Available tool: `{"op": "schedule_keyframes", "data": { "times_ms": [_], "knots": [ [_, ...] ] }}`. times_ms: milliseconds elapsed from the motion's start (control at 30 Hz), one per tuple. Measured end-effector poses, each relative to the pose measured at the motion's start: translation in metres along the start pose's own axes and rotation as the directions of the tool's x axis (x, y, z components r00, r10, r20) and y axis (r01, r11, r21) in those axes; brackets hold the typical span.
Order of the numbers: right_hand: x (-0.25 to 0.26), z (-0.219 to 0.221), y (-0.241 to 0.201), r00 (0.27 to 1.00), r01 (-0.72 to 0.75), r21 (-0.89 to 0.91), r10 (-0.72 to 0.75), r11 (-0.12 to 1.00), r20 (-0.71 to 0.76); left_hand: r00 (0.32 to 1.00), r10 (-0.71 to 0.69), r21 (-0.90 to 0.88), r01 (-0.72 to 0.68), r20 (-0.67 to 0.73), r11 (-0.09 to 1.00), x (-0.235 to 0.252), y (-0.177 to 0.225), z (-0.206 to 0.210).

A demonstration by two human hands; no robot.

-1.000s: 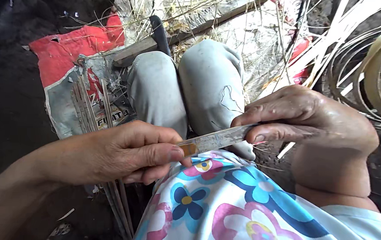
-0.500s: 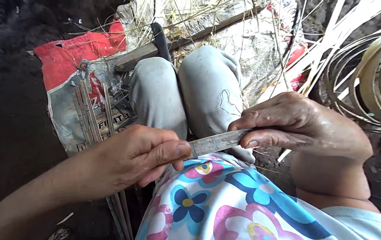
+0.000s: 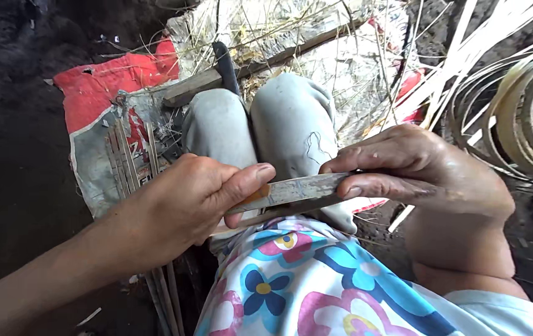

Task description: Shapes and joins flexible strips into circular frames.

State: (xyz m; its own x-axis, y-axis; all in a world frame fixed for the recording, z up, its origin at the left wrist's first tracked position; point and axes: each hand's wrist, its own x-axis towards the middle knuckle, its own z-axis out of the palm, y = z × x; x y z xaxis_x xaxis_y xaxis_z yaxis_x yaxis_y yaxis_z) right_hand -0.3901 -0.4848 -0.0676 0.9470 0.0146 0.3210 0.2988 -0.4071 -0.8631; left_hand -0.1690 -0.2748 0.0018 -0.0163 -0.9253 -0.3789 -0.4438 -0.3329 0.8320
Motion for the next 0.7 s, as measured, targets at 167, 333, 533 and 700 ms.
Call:
{"op": "schedule_keyframes", "data": {
  "times_ms": [167, 333, 533, 700],
  "knots": [
    [0.011, -0.025, -0.038, 0.980, -0.125, -0.462, 0.035, 0.878, -0.197, 0.998, -0.063, -0.203, 0.062, -0.001, 0.977, 0.021, 0.025, -0.017],
    [0.044, 0.019, -0.034, 0.964, -0.095, -0.789, -0.142, 0.607, -0.225, 0.985, -0.164, -0.221, 0.171, 0.052, 0.960, 0.057, 0.009, -0.017],
    [0.058, 0.028, -0.013, 0.976, -0.063, -0.898, -0.163, 0.435, -0.147, 0.981, -0.163, -0.187, 0.181, 0.108, 0.966, 0.088, -0.004, -0.026],
    [0.052, 0.029, -0.008, 0.968, -0.152, -0.904, -0.124, 0.401, -0.218, 0.960, 0.192, 0.275, -0.131, -0.206, 0.952, 0.063, -0.029, -0.013]
  ]
}}
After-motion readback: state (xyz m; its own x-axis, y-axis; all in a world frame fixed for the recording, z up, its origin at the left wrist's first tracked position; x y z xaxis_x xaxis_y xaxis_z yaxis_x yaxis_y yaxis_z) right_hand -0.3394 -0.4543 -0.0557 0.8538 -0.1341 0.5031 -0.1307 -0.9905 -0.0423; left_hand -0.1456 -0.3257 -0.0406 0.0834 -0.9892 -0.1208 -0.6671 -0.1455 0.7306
